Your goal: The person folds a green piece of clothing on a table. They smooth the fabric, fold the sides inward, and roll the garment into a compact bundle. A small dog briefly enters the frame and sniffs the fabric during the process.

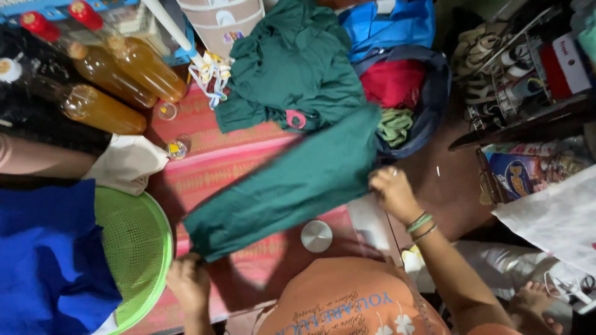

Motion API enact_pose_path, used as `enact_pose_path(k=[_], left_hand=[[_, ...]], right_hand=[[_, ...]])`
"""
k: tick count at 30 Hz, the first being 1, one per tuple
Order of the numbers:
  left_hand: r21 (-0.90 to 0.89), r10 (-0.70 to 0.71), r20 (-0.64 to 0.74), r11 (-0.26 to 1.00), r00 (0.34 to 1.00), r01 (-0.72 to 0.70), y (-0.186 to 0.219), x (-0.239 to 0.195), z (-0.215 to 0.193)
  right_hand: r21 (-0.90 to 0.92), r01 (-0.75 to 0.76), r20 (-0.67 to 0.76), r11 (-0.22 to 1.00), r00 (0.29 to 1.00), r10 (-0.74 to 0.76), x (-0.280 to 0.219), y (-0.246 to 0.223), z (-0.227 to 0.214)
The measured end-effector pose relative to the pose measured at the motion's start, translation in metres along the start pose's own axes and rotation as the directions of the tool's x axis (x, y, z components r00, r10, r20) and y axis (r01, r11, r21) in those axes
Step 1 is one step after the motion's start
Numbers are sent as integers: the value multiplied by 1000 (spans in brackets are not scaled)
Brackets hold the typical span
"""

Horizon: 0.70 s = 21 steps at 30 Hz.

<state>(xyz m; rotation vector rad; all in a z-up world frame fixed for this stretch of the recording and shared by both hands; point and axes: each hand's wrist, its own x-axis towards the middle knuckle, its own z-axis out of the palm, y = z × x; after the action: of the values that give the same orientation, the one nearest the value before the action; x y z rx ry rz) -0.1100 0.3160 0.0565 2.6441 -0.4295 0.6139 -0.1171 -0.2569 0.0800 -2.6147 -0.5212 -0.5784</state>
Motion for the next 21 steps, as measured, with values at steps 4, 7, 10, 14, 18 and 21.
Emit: enact_pose_path(k=[4,7,10,14,18,21], left_hand=[[344,-204,29,921,978,182,8,-79,14],[406,-161,2,902,987,146,16,-104,8],[459,-191,27,874,981,158,15,-116,1],[483,-202,37,861,979,159,16,-128,-9],[525,-269,46,826,962,206,19,-119,-18],[235,-165,-21,958,986,165,29,-88,-16]], right_hand=[[-51,-235,125,971,963,240,-55,-11,37],[-36,-263,96,964,959,266,-71,-19,38],[-23,-266,131,964,955,267,-83,-24,36],[6,-259,142,966,956,256,-100,-35,30],[-19,-329,197,944,924,327,-107,-48,22],[96,-216,90,972,974,207,-70,-76,14]])
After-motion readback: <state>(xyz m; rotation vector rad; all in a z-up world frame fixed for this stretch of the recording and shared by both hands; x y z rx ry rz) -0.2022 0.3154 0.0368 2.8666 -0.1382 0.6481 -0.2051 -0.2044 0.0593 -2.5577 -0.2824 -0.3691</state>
